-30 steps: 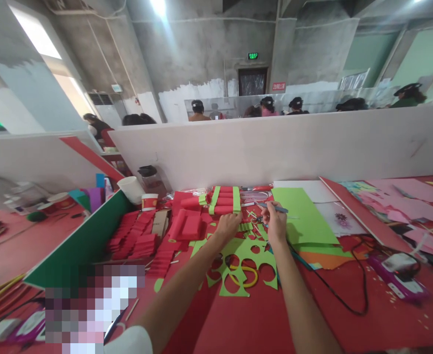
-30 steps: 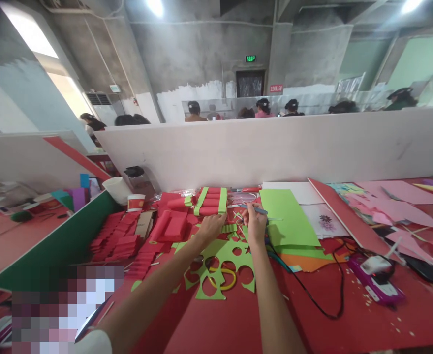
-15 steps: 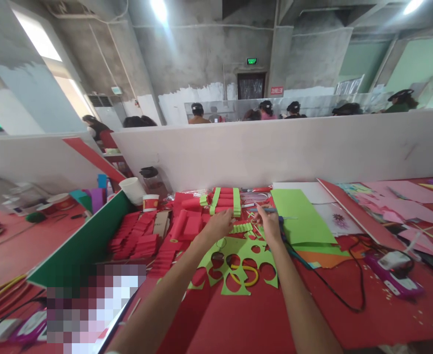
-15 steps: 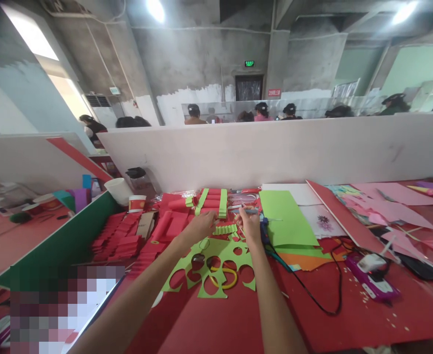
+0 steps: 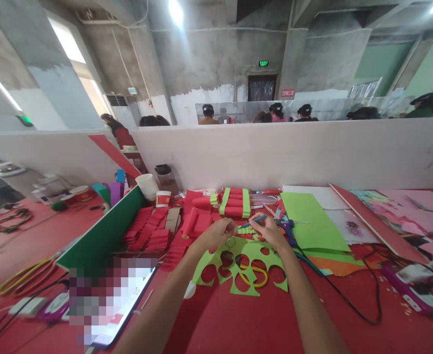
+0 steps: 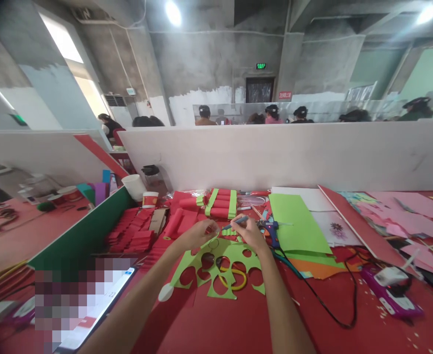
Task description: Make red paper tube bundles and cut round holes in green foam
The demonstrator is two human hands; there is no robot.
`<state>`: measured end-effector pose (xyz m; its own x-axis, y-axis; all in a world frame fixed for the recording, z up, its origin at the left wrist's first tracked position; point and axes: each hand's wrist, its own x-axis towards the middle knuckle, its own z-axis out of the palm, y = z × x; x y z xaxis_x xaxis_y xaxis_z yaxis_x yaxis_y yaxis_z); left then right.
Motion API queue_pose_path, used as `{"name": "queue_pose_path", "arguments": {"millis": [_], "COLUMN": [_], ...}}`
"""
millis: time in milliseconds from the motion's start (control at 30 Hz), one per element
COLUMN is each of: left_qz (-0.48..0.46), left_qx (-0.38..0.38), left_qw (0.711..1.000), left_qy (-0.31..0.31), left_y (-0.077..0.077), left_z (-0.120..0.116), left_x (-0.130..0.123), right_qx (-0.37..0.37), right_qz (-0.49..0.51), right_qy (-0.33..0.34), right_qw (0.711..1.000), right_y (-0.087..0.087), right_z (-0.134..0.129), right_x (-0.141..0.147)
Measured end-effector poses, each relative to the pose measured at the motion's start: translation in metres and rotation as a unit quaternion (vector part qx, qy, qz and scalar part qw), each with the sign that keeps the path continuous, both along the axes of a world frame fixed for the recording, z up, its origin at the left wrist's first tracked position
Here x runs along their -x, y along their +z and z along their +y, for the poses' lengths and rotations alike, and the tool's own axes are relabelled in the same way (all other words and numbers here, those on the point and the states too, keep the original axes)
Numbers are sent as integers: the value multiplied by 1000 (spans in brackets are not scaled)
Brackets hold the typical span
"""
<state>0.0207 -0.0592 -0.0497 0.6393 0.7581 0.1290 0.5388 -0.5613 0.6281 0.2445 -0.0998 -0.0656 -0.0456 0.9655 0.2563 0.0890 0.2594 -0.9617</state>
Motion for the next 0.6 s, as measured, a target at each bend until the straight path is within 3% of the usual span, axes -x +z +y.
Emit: {"name": "queue_pose_path", "arguments": {"millis": [367,600], "left_qz": [-21,-46], "left_qx": [35,14], "left_qw": [999,999], "left_qy": [5,-1], "left_y": [-3,23], "left_z": [-1,0], "left_x": [-6,-27], "right_qx": [-7,8], "right_qz": [1,82], "right_qy": [9,-27], "right_qw": [1000,996], "right_y": [4,0], "right_z": [-2,5], "right_x": [5,3]}}
